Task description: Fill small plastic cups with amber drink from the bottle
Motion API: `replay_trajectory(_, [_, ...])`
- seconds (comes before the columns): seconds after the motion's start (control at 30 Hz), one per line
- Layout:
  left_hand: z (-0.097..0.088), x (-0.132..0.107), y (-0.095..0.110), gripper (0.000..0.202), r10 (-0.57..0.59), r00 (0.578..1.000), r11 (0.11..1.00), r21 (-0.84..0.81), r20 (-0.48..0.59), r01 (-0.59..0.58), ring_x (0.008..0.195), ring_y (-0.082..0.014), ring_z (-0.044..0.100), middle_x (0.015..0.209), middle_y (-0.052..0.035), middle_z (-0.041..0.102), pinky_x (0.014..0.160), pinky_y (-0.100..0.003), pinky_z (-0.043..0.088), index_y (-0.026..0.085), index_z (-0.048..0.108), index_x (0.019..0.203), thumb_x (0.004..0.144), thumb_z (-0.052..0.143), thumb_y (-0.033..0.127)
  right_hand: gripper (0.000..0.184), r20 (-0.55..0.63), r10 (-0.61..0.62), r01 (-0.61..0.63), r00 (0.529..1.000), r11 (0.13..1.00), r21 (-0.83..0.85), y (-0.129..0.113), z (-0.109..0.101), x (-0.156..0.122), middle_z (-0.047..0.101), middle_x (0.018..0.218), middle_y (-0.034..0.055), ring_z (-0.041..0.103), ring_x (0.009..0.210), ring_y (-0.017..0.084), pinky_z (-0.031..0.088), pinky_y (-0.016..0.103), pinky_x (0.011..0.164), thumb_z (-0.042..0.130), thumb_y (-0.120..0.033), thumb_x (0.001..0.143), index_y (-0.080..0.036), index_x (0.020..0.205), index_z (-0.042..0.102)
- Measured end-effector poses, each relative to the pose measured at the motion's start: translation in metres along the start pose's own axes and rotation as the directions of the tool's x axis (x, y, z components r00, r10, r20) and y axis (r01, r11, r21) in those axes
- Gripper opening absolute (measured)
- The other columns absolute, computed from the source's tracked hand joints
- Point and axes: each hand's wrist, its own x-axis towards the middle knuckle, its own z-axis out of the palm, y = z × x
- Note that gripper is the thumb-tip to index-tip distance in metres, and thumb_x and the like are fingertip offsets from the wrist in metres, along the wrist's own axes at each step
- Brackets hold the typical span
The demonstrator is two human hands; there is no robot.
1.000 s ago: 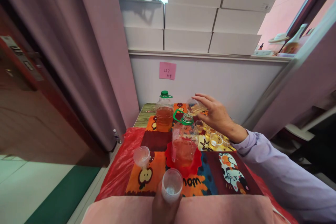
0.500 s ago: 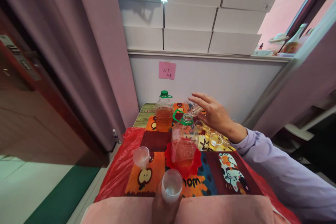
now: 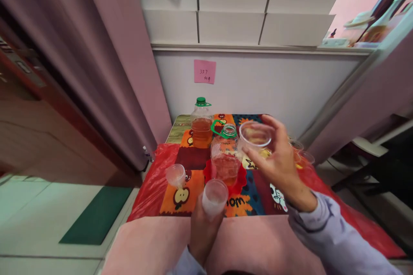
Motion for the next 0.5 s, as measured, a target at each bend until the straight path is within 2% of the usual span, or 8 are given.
replay_trajectory(0.07, [0.004, 0.007, 0.009, 0.053, 0.034, 0.999, 0.999, -0.011, 0.036, -0.034, 0.106, -0.0329, 0.079, 0.119, -0.0146, 0.081, 0.093, -0.048, 0.063, 0.018, 0.070, 0.124, 0.079, 0.084, 0.044, 0.079, 0.096, 0.144, -0.160, 0.985, 0.969, 0.188, -0.005, 0.007, -0.037, 0.071, 0.142, 0.0149, 0.077, 0.117, 0.029, 0.067, 0.048, 0.099, 0.076, -0.040, 0.098, -0.029, 0.166, 0.036])
replay_trajectory(0.13, [0.009, 0.010, 0.016, 0.054, 0.058, 0.995, 0.998, -0.018, 0.079, -0.057, 0.105, -0.0321, 0.078, 0.118, -0.0140, 0.080, 0.093, -0.047, 0.063, 0.019, 0.069, 0.123, 0.080, 0.084, 0.046, 0.071, 0.142, 0.202, -0.230, 0.969, 0.948, 0.221, -0.007, 0.016, -0.067, 0.070, 0.145, 0.0149, 0.076, 0.123, 0.031, 0.065, 0.050, 0.104, 0.074, -0.041, 0.099, -0.029, 0.162, 0.044])
replay_trajectory(0.2, [0.013, 0.009, 0.021, 0.052, 0.068, 0.991, 0.998, -0.017, 0.111, -0.066, 0.102, -0.0307, 0.078, 0.116, -0.0125, 0.080, 0.090, -0.045, 0.063, 0.020, 0.069, 0.122, 0.081, 0.083, 0.048, 0.067, 0.149, 0.198, -0.222, 0.969, 0.960, 0.169, -0.006, 0.024, -0.089, 0.067, 0.152, 0.0152, 0.070, 0.134, 0.034, 0.060, 0.054, 0.114, 0.074, -0.041, 0.099, -0.028, 0.160, 0.049])
replay_trajectory(0.33, [0.018, 0.003, 0.022, 0.048, 0.067, 0.987, 0.998, 0.012, 0.145, -0.069, 0.095, -0.0301, 0.078, 0.110, -0.0125, 0.081, 0.085, -0.044, 0.064, 0.021, 0.069, 0.119, 0.084, 0.080, 0.051, 0.070, 0.223, 0.121, -0.145, 0.967, 0.985, 0.093, 0.006, 0.032, -0.119, 0.063, 0.158, 0.0160, 0.061, 0.147, 0.037, 0.054, 0.057, 0.122, 0.067, -0.044, 0.101, -0.028, 0.165, 0.045])
replay_trajectory(0.5, [0.019, 0.002, 0.013, 0.054, 0.064, 0.987, 0.998, 0.017, 0.145, -0.067, 0.091, -0.0340, 0.078, 0.106, -0.0143, 0.081, 0.080, -0.045, 0.064, 0.020, 0.067, 0.115, 0.079, 0.081, 0.058, 0.084, 0.359, 0.070, -0.129, 0.931, 0.981, 0.143, 0.020, 0.033, -0.148, 0.052, 0.170, 0.0169, 0.050, 0.158, 0.038, 0.046, 0.058, 0.128, 0.054, -0.074, 0.103, -0.027, 0.171, 0.039])
